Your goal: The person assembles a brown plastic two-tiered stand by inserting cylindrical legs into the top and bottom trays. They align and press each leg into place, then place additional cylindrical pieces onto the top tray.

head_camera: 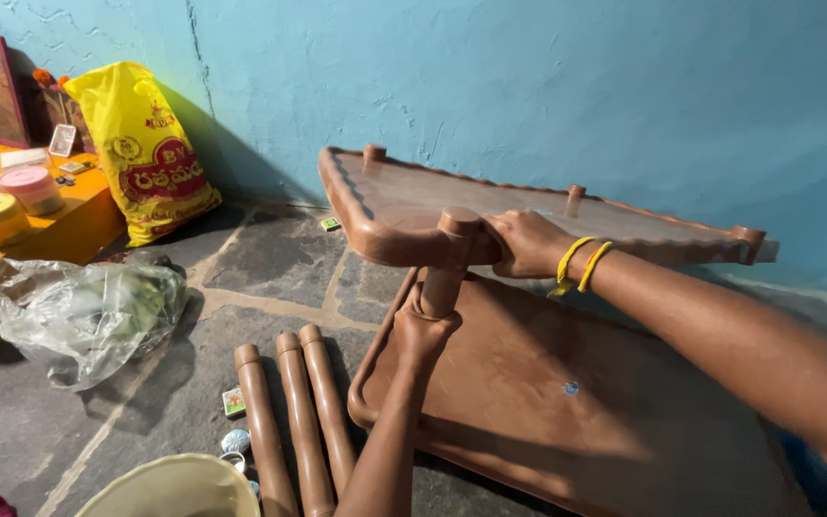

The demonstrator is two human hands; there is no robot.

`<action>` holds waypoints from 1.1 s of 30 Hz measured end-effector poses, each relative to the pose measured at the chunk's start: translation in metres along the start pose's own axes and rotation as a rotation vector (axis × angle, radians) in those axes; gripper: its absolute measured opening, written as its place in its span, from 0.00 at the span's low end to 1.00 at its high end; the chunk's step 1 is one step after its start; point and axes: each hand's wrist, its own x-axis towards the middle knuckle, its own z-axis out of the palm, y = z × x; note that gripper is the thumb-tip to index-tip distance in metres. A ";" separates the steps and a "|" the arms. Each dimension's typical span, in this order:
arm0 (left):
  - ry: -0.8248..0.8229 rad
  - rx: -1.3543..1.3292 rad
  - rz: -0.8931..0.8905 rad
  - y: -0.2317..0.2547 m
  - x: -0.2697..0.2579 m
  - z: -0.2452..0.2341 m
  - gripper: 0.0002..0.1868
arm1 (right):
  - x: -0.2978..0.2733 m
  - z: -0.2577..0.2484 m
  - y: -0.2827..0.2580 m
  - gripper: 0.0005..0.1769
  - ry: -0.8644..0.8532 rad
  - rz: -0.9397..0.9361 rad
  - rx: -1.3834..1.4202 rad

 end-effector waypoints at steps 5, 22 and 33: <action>-0.028 0.058 0.021 -0.002 -0.005 0.007 0.21 | -0.020 -0.020 -0.038 0.53 -0.203 0.371 -0.212; 0.068 -0.069 0.100 -0.058 0.018 0.030 0.22 | 0.101 0.080 -0.140 0.22 0.567 -0.103 -1.008; 0.055 -0.150 0.082 -0.078 0.021 0.037 0.22 | 0.113 0.080 -0.151 0.14 0.522 0.041 -1.055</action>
